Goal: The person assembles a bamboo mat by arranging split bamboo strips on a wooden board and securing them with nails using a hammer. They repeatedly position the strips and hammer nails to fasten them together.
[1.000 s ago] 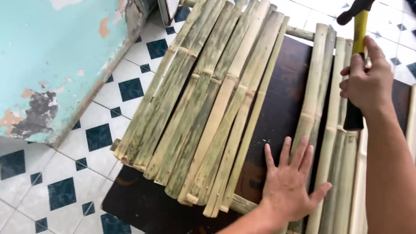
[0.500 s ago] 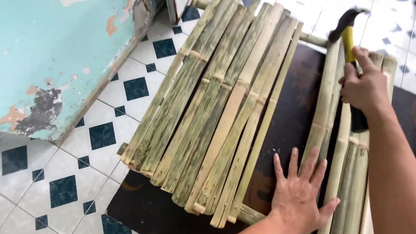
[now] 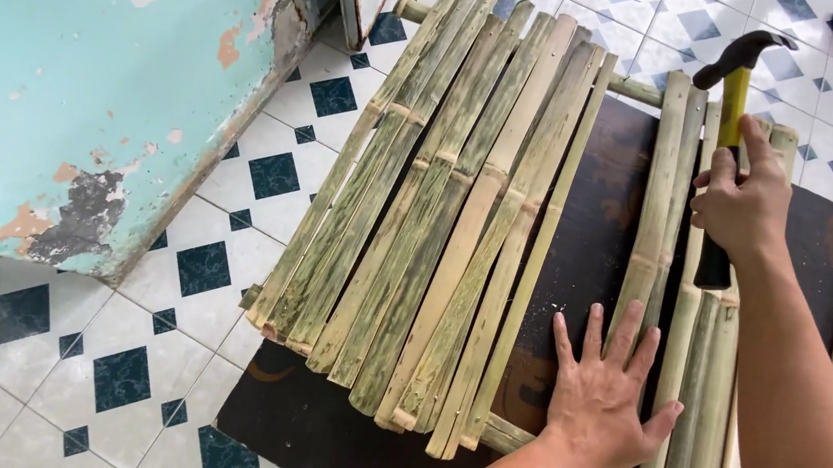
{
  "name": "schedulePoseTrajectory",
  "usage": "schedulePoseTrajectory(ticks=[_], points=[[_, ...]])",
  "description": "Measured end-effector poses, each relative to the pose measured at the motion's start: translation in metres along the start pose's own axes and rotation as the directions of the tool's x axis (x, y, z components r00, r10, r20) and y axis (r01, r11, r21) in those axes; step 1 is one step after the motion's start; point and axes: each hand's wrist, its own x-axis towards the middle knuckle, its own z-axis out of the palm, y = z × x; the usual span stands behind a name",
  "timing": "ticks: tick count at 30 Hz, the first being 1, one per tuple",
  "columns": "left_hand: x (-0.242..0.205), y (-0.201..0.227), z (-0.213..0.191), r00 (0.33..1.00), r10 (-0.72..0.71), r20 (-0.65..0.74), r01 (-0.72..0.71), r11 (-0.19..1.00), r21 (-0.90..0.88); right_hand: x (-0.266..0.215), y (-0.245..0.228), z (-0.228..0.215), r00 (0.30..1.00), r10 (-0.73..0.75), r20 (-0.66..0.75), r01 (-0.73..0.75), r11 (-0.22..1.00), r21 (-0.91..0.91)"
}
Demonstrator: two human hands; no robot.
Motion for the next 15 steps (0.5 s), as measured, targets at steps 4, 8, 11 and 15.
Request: schedulePoseTrajectory(ticks=[4,8,11,15], points=[[-0.005,0.0,0.008,0.977,-0.024,-0.21,0.099,0.93,0.353,-0.012,0.024,-0.003,0.999,-0.027,0.028,0.022,0.988,0.156],[0.0,-0.002,-0.044,0.948,-0.07,0.31,0.278,0.659,-0.699,-0.049,0.021,-0.017,0.999,-0.013,-0.048,0.023,0.975,0.22],[-0.012,0.003,-0.016,0.995,-0.088,0.045,0.095,0.722,-0.685,-0.087,0.014,-0.031,0.998,-0.024,-0.059,0.038,0.966,0.257],[-0.029,0.011,-0.028,0.957,-0.211,0.199,0.29,0.701,-0.651,-0.111,0.012,-0.046,0.989,-0.063,-0.136,0.089,0.977,0.194]])
